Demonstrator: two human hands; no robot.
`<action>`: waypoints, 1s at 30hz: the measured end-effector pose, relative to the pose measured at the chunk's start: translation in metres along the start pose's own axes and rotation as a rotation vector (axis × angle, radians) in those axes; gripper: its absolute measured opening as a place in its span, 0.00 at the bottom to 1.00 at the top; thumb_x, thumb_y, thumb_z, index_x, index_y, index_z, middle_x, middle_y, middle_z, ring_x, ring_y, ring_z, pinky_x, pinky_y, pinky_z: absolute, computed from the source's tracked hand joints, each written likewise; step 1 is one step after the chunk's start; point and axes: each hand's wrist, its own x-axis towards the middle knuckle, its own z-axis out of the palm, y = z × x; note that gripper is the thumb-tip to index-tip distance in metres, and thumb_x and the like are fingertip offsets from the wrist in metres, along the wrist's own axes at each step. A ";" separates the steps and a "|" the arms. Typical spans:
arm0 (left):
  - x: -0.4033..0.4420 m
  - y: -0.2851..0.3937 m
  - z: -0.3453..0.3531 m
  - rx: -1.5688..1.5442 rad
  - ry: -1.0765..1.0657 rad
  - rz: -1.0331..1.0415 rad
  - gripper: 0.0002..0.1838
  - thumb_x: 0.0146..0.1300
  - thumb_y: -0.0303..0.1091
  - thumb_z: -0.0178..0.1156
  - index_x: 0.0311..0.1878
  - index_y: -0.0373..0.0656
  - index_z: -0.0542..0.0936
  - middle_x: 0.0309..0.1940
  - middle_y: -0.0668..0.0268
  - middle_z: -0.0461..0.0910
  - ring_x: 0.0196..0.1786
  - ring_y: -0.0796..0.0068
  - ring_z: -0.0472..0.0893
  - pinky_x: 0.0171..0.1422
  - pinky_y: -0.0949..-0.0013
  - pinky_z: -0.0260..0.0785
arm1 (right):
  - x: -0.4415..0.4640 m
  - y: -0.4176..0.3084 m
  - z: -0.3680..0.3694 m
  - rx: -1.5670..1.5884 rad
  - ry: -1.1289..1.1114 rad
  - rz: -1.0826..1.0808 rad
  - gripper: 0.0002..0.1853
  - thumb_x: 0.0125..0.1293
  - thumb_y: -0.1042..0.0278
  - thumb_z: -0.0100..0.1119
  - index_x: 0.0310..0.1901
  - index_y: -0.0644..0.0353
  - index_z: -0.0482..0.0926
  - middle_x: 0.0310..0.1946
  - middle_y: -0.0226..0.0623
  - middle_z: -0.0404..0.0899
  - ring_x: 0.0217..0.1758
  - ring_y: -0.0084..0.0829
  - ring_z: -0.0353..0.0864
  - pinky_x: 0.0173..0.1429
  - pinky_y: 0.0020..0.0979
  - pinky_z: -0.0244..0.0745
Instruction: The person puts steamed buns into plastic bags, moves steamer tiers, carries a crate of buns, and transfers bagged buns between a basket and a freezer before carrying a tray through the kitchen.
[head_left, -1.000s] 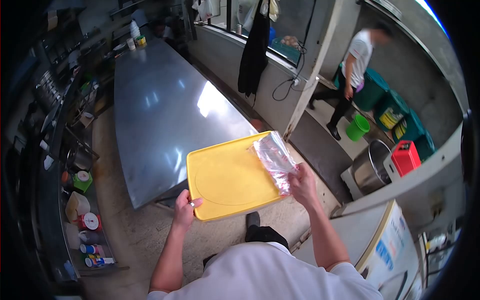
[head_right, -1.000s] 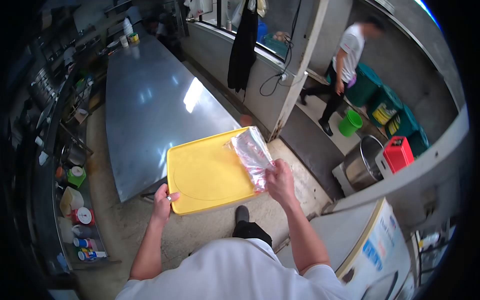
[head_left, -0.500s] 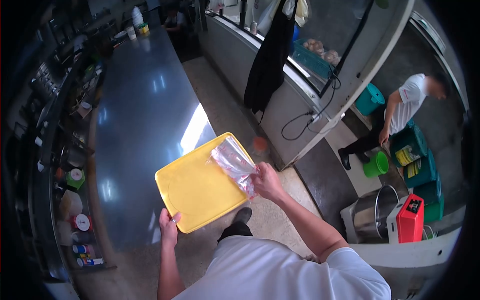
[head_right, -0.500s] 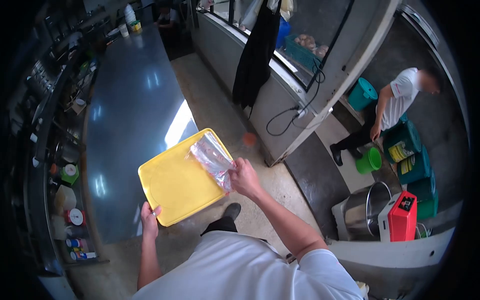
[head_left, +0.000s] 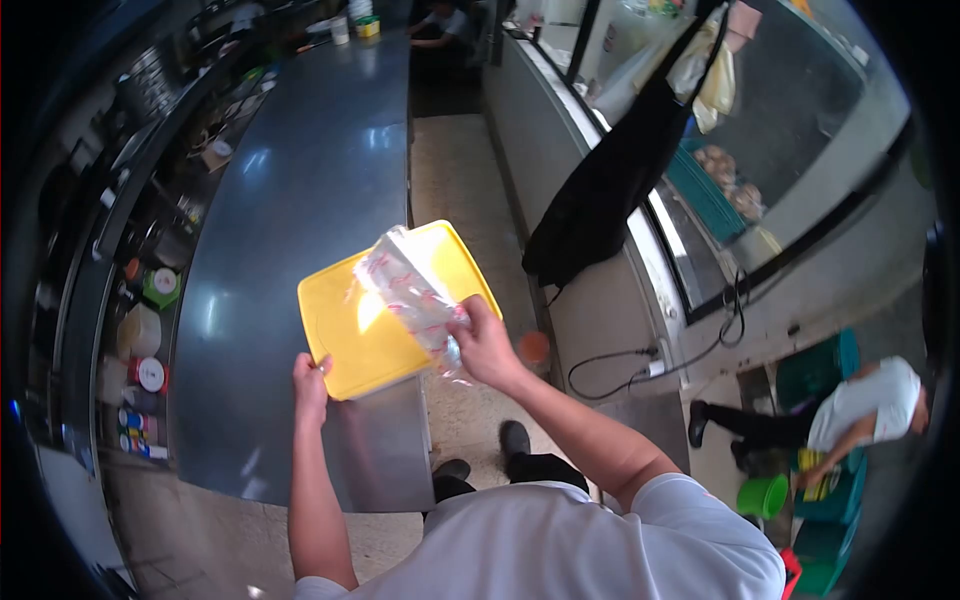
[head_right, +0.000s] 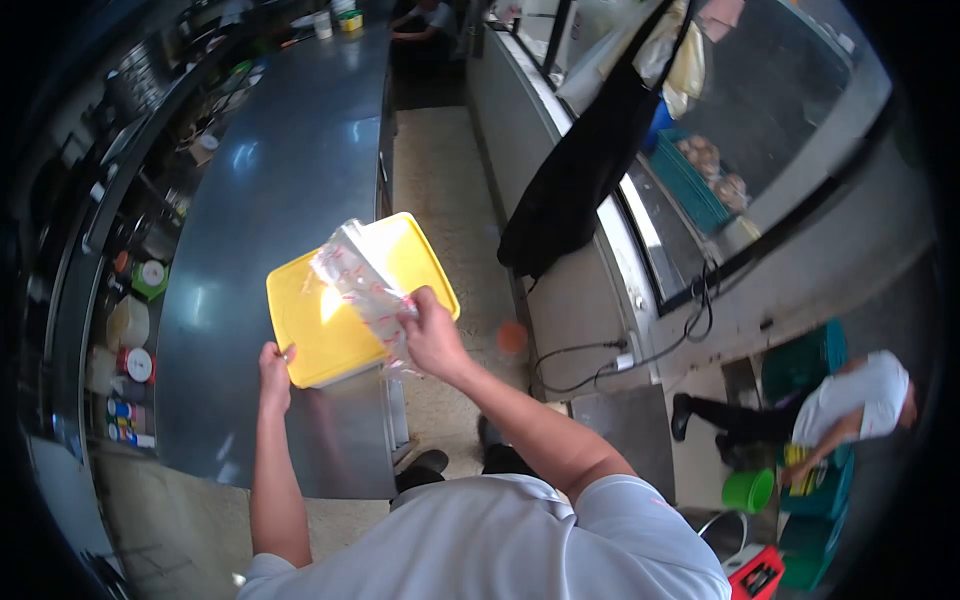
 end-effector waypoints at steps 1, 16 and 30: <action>0.002 0.011 0.009 0.006 0.033 -0.036 0.09 0.74 0.31 0.63 0.42 0.39 0.73 0.34 0.67 0.77 0.39 0.76 0.76 0.48 0.68 0.71 | 0.010 0.002 -0.001 0.044 -0.046 -0.014 0.10 0.72 0.73 0.59 0.48 0.68 0.72 0.40 0.57 0.81 0.44 0.49 0.84 0.51 0.44 0.77; -0.040 0.092 0.123 -0.459 0.316 -0.018 0.27 0.74 0.32 0.64 0.71 0.31 0.70 0.64 0.56 0.78 0.59 0.69 0.81 0.62 0.63 0.74 | 0.113 0.002 0.014 0.127 -0.580 -0.201 0.26 0.64 0.61 0.73 0.59 0.65 0.78 0.53 0.51 0.81 0.60 0.44 0.80 0.66 0.41 0.74; 0.012 0.078 0.107 -0.527 0.558 -0.199 0.24 0.77 0.29 0.57 0.72 0.34 0.70 0.63 0.53 0.78 0.61 0.57 0.82 0.65 0.53 0.78 | 0.416 0.086 0.034 0.056 -1.569 0.563 0.33 0.62 0.50 0.76 0.63 0.64 0.80 0.56 0.39 0.86 0.57 0.31 0.85 0.64 0.35 0.80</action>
